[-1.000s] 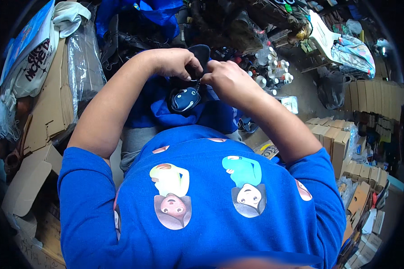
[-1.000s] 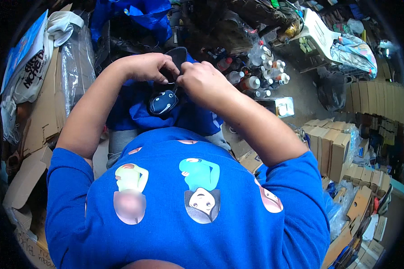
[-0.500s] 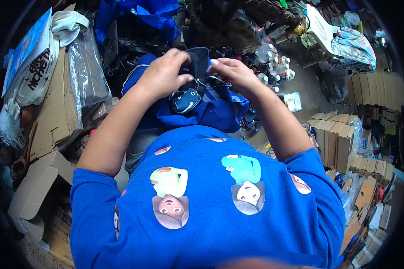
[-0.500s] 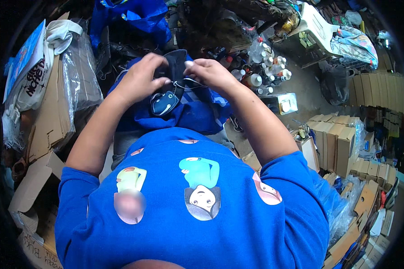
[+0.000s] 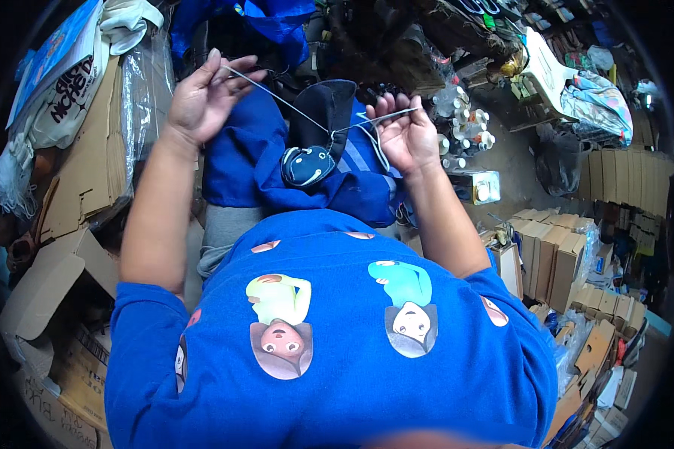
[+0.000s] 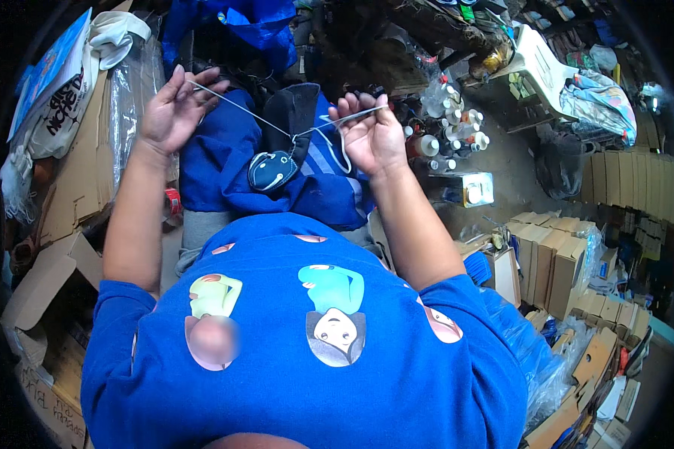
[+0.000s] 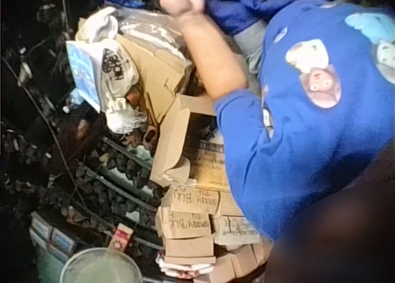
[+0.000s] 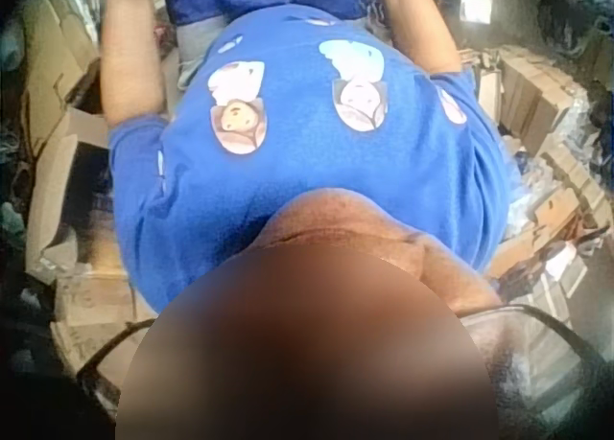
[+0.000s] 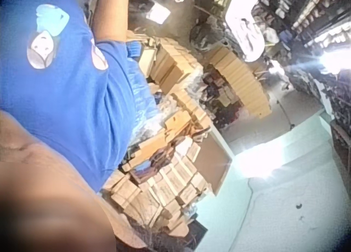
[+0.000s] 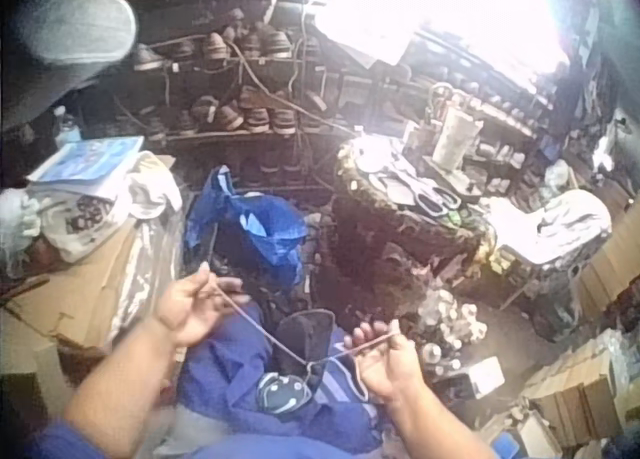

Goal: Sewing or stitching a blue shoe upper using a needle and thread.

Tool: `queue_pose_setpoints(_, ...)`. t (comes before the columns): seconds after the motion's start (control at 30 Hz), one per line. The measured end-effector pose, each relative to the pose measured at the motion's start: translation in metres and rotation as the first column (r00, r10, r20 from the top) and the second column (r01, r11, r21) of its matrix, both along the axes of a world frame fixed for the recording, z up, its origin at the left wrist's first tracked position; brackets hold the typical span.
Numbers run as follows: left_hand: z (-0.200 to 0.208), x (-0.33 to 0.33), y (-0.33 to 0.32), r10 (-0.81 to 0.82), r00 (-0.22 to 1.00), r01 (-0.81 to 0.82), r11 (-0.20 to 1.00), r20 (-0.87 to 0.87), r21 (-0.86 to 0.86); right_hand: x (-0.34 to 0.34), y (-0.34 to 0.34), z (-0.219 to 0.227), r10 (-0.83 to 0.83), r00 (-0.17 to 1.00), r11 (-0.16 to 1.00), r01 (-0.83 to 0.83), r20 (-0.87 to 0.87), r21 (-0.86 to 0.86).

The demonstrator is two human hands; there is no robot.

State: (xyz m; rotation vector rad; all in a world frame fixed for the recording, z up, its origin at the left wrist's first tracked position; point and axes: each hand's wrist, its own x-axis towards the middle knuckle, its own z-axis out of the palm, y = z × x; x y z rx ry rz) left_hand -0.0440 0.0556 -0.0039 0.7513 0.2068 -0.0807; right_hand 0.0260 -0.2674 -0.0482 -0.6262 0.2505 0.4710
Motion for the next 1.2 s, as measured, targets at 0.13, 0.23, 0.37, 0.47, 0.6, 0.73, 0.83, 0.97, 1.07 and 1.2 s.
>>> queue_pose_setpoints(0.13, -0.015, 0.007, -0.014, -0.01, 0.997, 0.039, 0.925, 0.078, -0.378, -0.018, -0.003, 0.011, 0.205, 0.977, 0.977, -0.201, -0.052, 0.066)
queue_pose_setpoints(0.23, -0.031, 0.011, 0.0, -0.052, 0.997, 0.04, 0.979, -0.053, -0.2, -0.024, -0.01, 0.013, 0.216, 0.976, 0.972, -0.215, -0.003, -0.099)
queue_pose_setpoints(0.37, -0.054, 0.007, 0.041, -0.108, 0.992, 0.099, 0.985, -0.059, -0.145, -0.025, -0.028, 0.01, 0.233, 0.969, 0.955, -0.212, 0.084, -0.206)
queue_pose_setpoints(0.47, -0.039, 0.003, 0.013, 0.17, 0.968, -0.171, 0.985, -0.183, 0.011, -0.025, -0.036, 0.018, 0.244, 0.969, 0.938, -0.23, 0.023, -0.261)
queue_pose_setpoints(0.6, -0.054, -0.013, 0.105, 0.28, 0.942, 0.074, 0.359, -0.183, 0.931, -0.008, -0.098, 0.025, 0.614, 0.788, 0.268, -0.175, 0.028, -0.948)
queue_pose_setpoints(0.73, -0.002, 0.002, 0.013, -0.015, 0.984, -0.173, 0.203, 0.179, 0.964, 0.002, -0.096, 0.047, 0.732, 0.641, 0.011, 0.329, 0.231, -0.944)
queue_pose_setpoints(0.83, 0.003, 0.015, -0.06, -0.359, 0.916, -0.181, 0.035, 0.181, 0.983, -0.006, -0.01, 0.078, 0.865, 0.466, 0.186, 0.051, 0.189, -0.981)
queue_pose_setpoints(0.97, -0.021, 0.031, -0.103, -0.434, 0.899, -0.007, 0.102, 0.051, 0.995, -0.001, 0.025, 0.065, 0.995, 0.091, 0.024, 0.276, 0.051, -0.961)
queue_pose_setpoints(1.07, -0.031, 0.033, -0.104, -0.427, 0.904, 0.037, 0.146, 0.029, 0.989, -0.005, 0.024, 0.071, 0.996, 0.085, -0.031, 0.161, -0.018, -0.986)
queue_pose_setpoints(1.2, -0.029, 0.038, -0.106, -0.449, 0.894, 0.064, 0.13, 0.001, 0.99, -0.026, 0.016, 0.078, 0.964, 0.262, 0.019, 0.09, 0.042, -0.996)
